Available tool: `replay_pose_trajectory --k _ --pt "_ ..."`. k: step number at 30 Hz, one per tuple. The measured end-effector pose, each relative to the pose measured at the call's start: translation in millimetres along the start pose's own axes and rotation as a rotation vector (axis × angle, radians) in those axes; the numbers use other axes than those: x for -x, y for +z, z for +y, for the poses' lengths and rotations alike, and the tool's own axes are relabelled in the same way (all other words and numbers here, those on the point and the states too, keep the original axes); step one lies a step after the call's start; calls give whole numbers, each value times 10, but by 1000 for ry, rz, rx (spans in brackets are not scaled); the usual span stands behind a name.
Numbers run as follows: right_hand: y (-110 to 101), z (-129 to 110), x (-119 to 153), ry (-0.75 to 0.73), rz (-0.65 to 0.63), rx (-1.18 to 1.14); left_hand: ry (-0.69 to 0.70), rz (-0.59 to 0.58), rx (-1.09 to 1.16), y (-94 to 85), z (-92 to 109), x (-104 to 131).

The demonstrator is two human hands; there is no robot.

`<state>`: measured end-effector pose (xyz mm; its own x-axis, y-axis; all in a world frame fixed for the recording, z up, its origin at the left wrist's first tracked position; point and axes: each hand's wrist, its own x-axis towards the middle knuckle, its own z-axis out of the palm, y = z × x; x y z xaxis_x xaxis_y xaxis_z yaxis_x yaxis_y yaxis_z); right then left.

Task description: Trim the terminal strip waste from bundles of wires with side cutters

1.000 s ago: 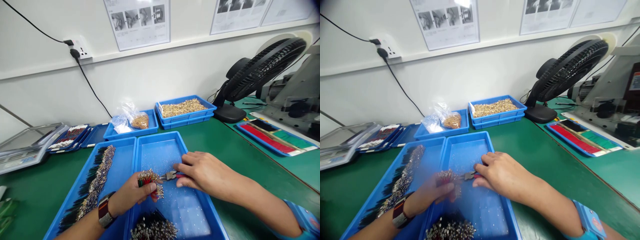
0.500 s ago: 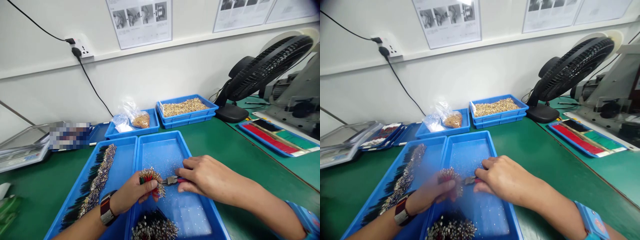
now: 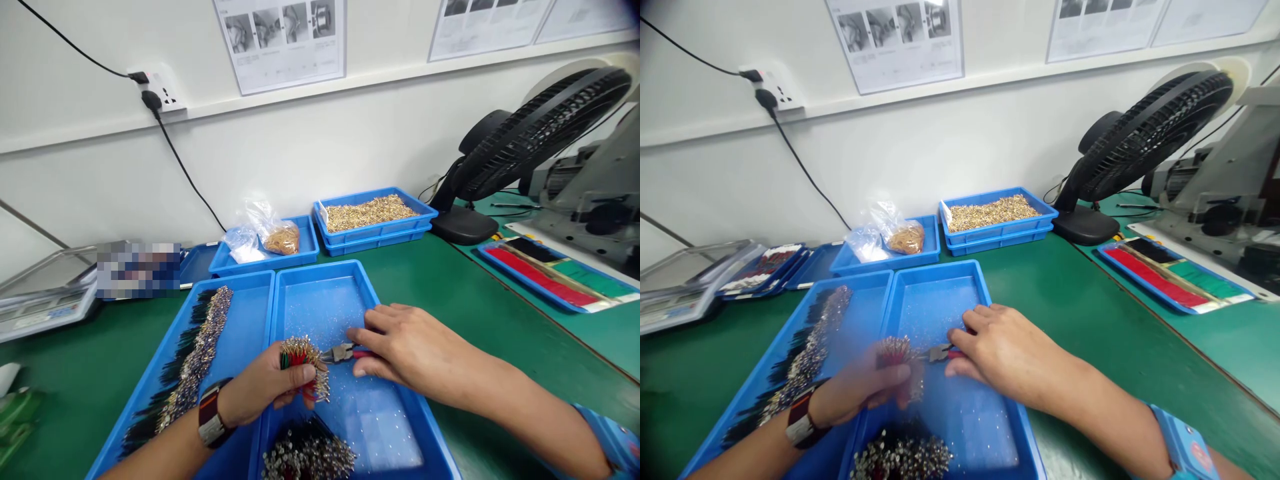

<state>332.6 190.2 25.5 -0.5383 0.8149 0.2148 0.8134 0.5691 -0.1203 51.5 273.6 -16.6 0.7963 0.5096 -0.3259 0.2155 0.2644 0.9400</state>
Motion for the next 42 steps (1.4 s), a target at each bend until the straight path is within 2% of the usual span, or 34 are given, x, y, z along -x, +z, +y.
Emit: replay_pose_trajectory --k 7,13,18,21,27,35,42 --pt "-22 0 -4 -9 -84 -78 -23 -93 29 1 65 20" --pt "-33 4 12 -26 -107 -69 -32 -62 73 -3 -8 16" --pt "-94 -23 25 -21 -75 -94 -21 9 49 14 -46 -1" --pt "-140 -44 24 -17 -50 -157 -4 45 107 7 -47 -1" --pt "-165 -24 48 18 72 -125 61 17 307 -52 -109 26" --pt "-161 -64 86 7 48 -168 136 -33 365 -109 -185 20" --pt "-192 -73 85 4 44 -152 60 -25 282 -33 -86 20"
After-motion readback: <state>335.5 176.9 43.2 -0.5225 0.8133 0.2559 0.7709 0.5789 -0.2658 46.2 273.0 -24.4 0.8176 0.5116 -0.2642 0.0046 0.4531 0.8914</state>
